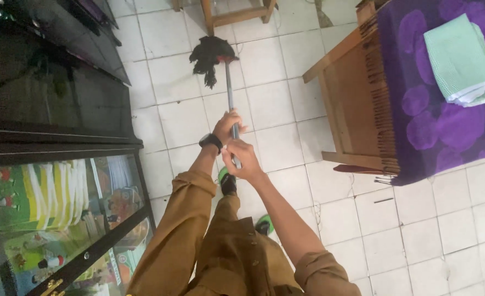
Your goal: The person mops a tiled floor using a string mop, moving back and forth across the room and around furniture. The person navigates around a wooden table, a glass-door refrigerator, and a table with a purple cloth.
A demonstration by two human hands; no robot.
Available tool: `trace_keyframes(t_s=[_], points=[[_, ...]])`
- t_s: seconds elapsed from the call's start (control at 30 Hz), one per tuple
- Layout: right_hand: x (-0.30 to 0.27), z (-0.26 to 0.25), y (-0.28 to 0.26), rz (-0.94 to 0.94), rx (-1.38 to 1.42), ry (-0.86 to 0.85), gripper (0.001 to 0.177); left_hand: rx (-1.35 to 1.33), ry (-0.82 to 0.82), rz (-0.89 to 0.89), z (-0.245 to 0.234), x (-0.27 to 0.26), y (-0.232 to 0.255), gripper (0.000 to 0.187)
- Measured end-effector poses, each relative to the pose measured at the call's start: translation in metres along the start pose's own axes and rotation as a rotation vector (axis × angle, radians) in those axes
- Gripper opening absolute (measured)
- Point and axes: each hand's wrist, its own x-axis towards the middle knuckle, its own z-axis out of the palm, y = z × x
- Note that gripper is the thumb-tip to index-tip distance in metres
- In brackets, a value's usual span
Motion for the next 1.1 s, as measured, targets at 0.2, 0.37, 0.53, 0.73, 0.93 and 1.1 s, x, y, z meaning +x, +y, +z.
trace_keyframes(t_s=[0.2, 0.37, 0.53, 0.73, 0.93, 1.1], points=[[-0.048, -0.023, -0.04, 0.008, 0.056, 0.012, 0.047, -0.178, 0.049, -0.067, 0.039, -0.036, 0.056, 0.042], [-0.121, -0.059, -0.07, -0.006, 0.091, 0.044, 0.047, -0.111, 0.06, -0.099, 0.086, -0.087, 0.114, 0.043], [-0.213, -0.09, -0.128, -0.047, 0.091, 0.047, 0.046, -0.141, 0.085, -0.045, 0.133, -0.164, 0.182, 0.046], [-0.311, -0.121, -0.204, -0.013, 0.116, 0.037, 0.044, -0.11, 0.073, -0.049, 0.179, -0.251, 0.278, 0.045], [-0.355, -0.13, -0.272, -0.094, 0.155, 0.046, 0.044, -0.2, 0.055, -0.051, 0.191, -0.304, 0.341, 0.046], [-0.391, -0.11, -0.257, -0.165, 0.206, 0.148, 0.045, -0.167, 0.1, -0.052, 0.195, -0.324, 0.351, 0.045]])
